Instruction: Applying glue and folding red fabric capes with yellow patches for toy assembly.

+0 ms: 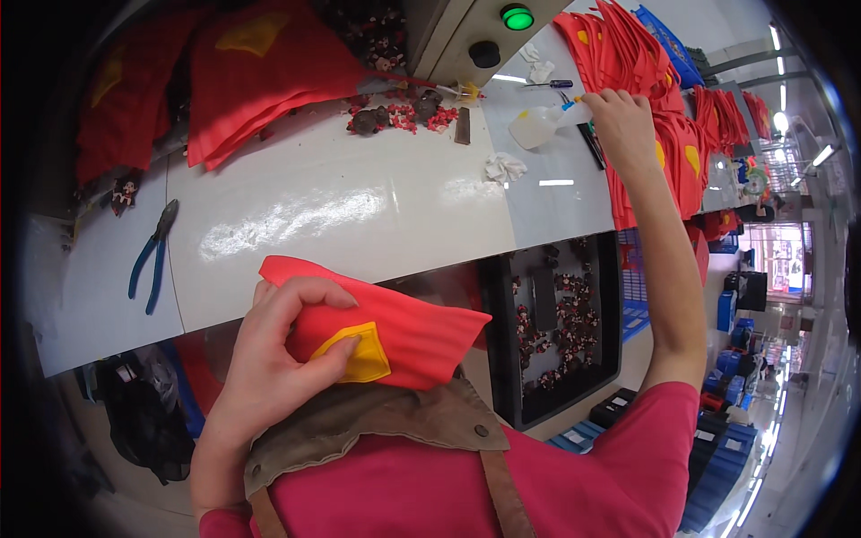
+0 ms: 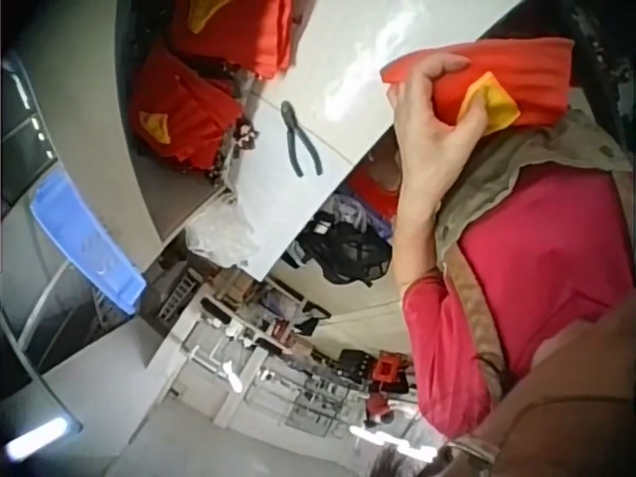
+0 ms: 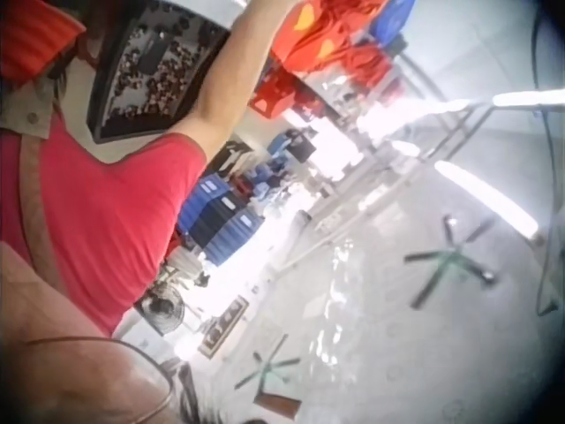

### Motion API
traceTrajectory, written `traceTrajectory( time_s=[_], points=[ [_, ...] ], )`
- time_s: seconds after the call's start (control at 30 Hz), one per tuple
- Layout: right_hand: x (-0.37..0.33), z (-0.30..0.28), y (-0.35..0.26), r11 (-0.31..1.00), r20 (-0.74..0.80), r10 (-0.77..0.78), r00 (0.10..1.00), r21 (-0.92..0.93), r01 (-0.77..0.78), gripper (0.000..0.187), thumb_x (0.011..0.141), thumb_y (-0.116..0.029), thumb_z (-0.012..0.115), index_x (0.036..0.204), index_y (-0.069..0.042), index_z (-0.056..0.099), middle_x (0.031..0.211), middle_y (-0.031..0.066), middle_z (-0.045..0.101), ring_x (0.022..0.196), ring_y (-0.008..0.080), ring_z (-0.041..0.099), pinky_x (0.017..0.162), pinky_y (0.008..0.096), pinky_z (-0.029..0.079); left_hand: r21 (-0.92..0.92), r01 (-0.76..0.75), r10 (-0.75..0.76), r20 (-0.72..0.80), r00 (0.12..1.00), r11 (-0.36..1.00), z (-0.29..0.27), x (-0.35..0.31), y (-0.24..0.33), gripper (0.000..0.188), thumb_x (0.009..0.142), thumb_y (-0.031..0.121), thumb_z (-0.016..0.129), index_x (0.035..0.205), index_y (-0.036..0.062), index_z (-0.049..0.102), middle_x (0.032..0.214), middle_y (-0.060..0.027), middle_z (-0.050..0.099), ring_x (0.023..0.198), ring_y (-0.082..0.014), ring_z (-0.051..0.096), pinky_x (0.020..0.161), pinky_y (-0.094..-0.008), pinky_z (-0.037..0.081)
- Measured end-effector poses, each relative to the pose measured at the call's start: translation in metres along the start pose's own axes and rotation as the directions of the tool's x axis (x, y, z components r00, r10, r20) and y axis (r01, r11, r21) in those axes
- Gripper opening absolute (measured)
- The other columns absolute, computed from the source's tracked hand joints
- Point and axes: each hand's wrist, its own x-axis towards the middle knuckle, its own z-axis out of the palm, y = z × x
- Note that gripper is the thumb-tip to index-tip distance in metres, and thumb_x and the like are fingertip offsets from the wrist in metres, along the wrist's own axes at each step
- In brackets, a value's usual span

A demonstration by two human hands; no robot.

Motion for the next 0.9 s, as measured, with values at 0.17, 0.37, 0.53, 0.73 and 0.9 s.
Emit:
traceTrajectory(
  time_s=[0.17, 0.37, 0.53, 0.73, 0.9],
  points=[
    [0.020, -0.017, 0.003, 0.987, 0.027, -0.082, 0.996, -0.136, 0.085, 0.029, 0.084, -0.008, 0.059, 0.112, -0.016, 0.064, 0.094, 0.0019, 0.064, 0.099, 0.0197, 0.061, 0.087, 0.0378, 0.042, -0.002, -0.005, 0.005, 0.006, 1.000, 1.000, -0.001, -0.001, 0.000, 0.032, 0.075, 0.001, 0.071, 0.103, 0.0036, 0.056, 0.104, -0.0041, 0.058, 0.100, -0.0136, 0.056, 0.094, -0.0266, 0.042],
    [0.008, -0.035, 0.023, 0.996, -0.238, 0.090, 0.967, 0.028, -0.086, 0.023, 0.086, -0.010, 0.059, 0.107, -0.013, 0.065, 0.104, 0.0054, 0.066, 0.099, 0.0240, 0.062, 0.084, 0.0408, 0.046, -0.012, -0.001, 0.002, 0.002, 1.000, 1.000, -0.002, -0.003, -0.001, 0.033, 0.075, 0.001, 0.071, 0.103, 0.0033, 0.056, 0.103, -0.0039, 0.056, 0.100, -0.0134, 0.055, 0.093, -0.0261, 0.041],
    [-0.065, -0.004, 0.018, 0.902, -0.002, 0.372, 0.928, 0.235, -0.361, 0.019, 0.087, -0.014, 0.064, 0.105, -0.009, 0.064, 0.108, 0.0112, 0.065, 0.096, 0.0311, 0.063, 0.079, 0.0429, 0.051, -0.108, 0.020, -0.025, -0.048, 0.999, 0.994, 0.002, 0.001, -0.004, 0.032, 0.073, 0.005, 0.074, 0.102, 0.0056, 0.060, 0.100, -0.0054, 0.061, 0.098, -0.0206, 0.053, 0.089, -0.0304, 0.042],
    [-0.138, 0.067, -0.011, 0.894, -0.136, 0.387, 0.912, 0.297, -0.335, 0.025, 0.089, -0.019, 0.064, 0.113, -0.013, 0.066, 0.126, 0.0096, 0.060, 0.118, 0.0278, 0.056, 0.098, 0.0401, 0.041, -0.063, 0.035, -0.032, 0.051, 0.998, 0.997, 0.002, 0.005, 0.003, 0.033, 0.074, 0.001, 0.070, 0.103, 0.0025, 0.054, 0.103, -0.0040, 0.056, 0.101, -0.0131, 0.054, 0.094, -0.0255, 0.040],
    [-0.138, 0.075, -0.009, 0.884, -0.150, 0.389, 0.909, 0.338, -0.323, 0.027, 0.090, -0.021, 0.064, 0.116, -0.016, 0.066, 0.133, 0.0084, 0.057, 0.122, 0.0264, 0.053, 0.100, 0.0390, 0.040, -0.178, 0.059, -0.071, -0.060, 0.996, 0.982, 0.009, -0.001, 0.001, 0.032, 0.073, 0.000, 0.072, 0.102, 0.0026, 0.058, 0.101, -0.0055, 0.060, 0.094, -0.0148, 0.056, 0.086, -0.0256, 0.044]
  ],
)
